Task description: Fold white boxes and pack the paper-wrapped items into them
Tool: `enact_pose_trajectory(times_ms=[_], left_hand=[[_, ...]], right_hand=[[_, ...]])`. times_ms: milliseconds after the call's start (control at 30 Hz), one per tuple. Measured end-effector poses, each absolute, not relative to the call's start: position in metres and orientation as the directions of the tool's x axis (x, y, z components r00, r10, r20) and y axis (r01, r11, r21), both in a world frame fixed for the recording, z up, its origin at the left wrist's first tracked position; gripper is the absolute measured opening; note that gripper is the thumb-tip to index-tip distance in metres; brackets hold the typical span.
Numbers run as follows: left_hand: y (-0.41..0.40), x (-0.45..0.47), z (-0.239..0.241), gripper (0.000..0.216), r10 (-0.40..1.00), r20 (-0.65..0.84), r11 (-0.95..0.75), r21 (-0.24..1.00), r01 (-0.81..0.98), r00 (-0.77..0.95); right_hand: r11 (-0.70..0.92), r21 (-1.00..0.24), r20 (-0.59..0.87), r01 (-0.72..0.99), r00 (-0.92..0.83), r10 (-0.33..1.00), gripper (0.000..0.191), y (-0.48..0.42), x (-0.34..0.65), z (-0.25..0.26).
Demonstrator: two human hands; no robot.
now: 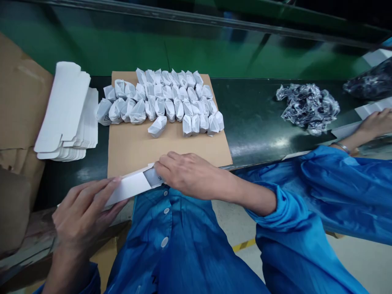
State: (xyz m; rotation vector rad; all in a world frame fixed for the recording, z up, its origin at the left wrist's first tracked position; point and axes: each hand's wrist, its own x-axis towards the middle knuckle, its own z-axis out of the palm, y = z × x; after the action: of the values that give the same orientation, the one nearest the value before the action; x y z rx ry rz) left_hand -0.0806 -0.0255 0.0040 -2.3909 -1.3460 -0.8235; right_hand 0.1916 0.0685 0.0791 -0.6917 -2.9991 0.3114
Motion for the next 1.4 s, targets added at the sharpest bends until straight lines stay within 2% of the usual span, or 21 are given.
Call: enact_pose_trajectory(times_ms=[67, 100, 167, 233, 300, 367, 433, 500, 600, 700, 767, 900, 1067, 1200, 1400], left_hand=[[-0.025, -0.078, 0.003, 0.071, 0.691, 0.604, -0.524, 0.040, 0.851, 0.397], [-0.025, -0.077, 0.003, 0.071, 0.693, 0.612, -0.511, 0.043, 0.859, 0.381], [-0.025, -0.074, 0.002, 0.070, 0.689, 0.625, -0.494, 0.034, 0.869, 0.367], [-0.025, -0.072, 0.001, 0.068, 0.682, 0.626, -0.485, 0.000, 0.874, 0.378], [-0.025, -0.070, 0.000, 0.065, 0.673, 0.636, -0.479, -0.015, 0.878, 0.378], [-0.024, -0.068, -0.001, 0.065, 0.662, 0.644, -0.486, -0.020, 0.874, 0.382], [-0.021, -0.066, 0.000, 0.065, 0.656, 0.648, -0.499, -0.014, 0.866, 0.388], [-0.019, -0.065, 0.001, 0.065, 0.665, 0.634, -0.512, 0.002, 0.859, 0.395], [-0.014, -0.062, 0.002, 0.063, 0.720, 0.582, -0.521, 0.094, 0.848, 0.377], [-0.009, -0.057, 0.004, 0.059, 0.795, 0.465, -0.514, 0.175, 0.840, 0.390], [-0.005, -0.050, 0.008, 0.055, 0.813, 0.373, -0.534, 0.169, 0.829, 0.447], [0.001, -0.037, 0.016, 0.056, 0.795, 0.311, -0.581, 0.148, 0.800, 0.520], [0.006, -0.034, 0.018, 0.064, 0.796, 0.288, -0.596, 0.222, 0.772, 0.532], [0.008, -0.038, 0.017, 0.061, 0.794, 0.289, -0.603, 0.268, 0.751, 0.535], [0.008, -0.041, 0.022, 0.058, 0.789, 0.311, -0.604, 0.233, 0.762, 0.530]], right_hand=[[0.849, -0.317, 0.002, 0.423, -0.895, 0.447, 0.029, 0.075, 0.190, 0.082], [0.806, -0.394, 0.026, 0.442, -0.871, 0.490, 0.035, 0.077, 0.189, 0.082], [0.671, -0.569, 0.052, 0.476, -0.793, 0.607, 0.056, 0.078, 0.186, 0.082], [0.493, -0.738, -0.003, 0.461, -0.732, 0.681, 0.069, 0.080, 0.184, 0.081], [0.272, -0.874, -0.099, 0.403, -0.695, 0.712, 0.068, 0.082, 0.182, 0.078], [0.075, -0.938, -0.176, 0.338, -0.652, 0.738, 0.059, 0.086, 0.182, 0.077], [-0.005, -0.952, -0.195, 0.307, -0.592, 0.782, 0.048, 0.089, 0.181, 0.075], [-0.003, -0.951, -0.185, 0.309, -0.563, 0.805, 0.037, 0.092, 0.182, 0.075], [0.013, -0.946, -0.181, 0.325, -0.559, 0.809, 0.024, 0.096, 0.183, 0.074], [0.060, -0.926, -0.165, 0.372, -0.545, 0.822, 0.014, 0.098, 0.180, 0.073], [0.098, -0.918, -0.142, 0.385, -0.549, 0.824, 0.010, 0.099, 0.177, 0.071], [0.118, -0.932, -0.098, 0.343, -0.551, 0.829, 0.009, 0.100, 0.174, 0.071], [0.143, -0.926, -0.072, 0.350, -0.534, 0.843, 0.007, 0.103, 0.179, 0.071], [0.132, -0.925, -0.078, 0.356, -0.517, 0.853, 0.004, 0.102, 0.179, 0.064], [0.073, -0.948, -0.068, 0.308, -0.422, 0.904, 0.011, 0.078, 0.166, 0.053]])
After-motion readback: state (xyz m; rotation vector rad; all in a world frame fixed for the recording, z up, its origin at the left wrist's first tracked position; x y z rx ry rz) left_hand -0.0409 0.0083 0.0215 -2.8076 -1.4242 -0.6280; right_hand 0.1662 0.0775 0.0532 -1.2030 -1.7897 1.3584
